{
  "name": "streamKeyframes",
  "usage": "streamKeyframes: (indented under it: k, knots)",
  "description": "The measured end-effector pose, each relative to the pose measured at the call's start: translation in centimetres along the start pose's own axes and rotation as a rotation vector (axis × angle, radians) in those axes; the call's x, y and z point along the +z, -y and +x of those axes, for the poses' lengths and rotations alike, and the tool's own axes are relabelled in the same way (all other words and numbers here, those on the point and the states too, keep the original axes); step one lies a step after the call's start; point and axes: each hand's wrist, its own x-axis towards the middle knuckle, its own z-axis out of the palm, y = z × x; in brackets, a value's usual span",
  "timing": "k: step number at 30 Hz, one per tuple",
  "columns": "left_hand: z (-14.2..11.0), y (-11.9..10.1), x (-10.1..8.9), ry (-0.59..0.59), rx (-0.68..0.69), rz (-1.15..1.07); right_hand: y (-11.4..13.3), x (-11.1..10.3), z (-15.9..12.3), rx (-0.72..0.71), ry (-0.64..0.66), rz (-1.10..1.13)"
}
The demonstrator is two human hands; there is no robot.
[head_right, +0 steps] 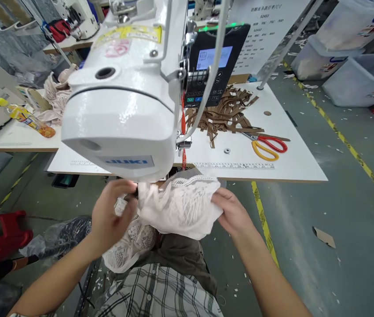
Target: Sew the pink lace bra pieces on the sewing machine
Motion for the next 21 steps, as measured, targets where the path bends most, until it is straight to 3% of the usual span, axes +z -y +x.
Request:
streamKeyframes:
  k: [2,4,6,7,9,11,15,21]
  knots:
    - [-0.3,-2.3,0.3,0.098,0.204,-0.102,1.9,2.6,-1.2,-0.053,0.258,-0.141]
    - [-0.3,-3.7,0.6,0.288,0.247,-0.123,3.5,5.3,-2.1,-0.110,0.549,-0.327]
    - [-0.1,-3.7,0.8,0.508,0.053,-0.102,4.6,7.3,-2.3,-0.133,0.670,-0.404]
    - [-0.1,-3.3,0.7,0.595,-0.103,-0.113,4.9,7.8,-2.1,-0.129,0.660,-0.416]
    - [0.1,-2.0,0.5,0.659,-0.391,-0.197,5.0,8.0,-1.4,-0.097,0.564,-0.454]
    - [0.4,-0.6,0.3,0.604,-0.555,-0.299,4.7,7.7,-0.5,-0.063,0.446,-0.553]
    - [1.5,1.2,0.6,0.409,-0.669,-0.300,4.0,7.4,1.2,-0.146,0.211,-0.866]
    - [2.7,3.3,2.1,0.203,-0.670,-0.273,3.5,7.5,3.3,-0.046,0.156,-0.724]
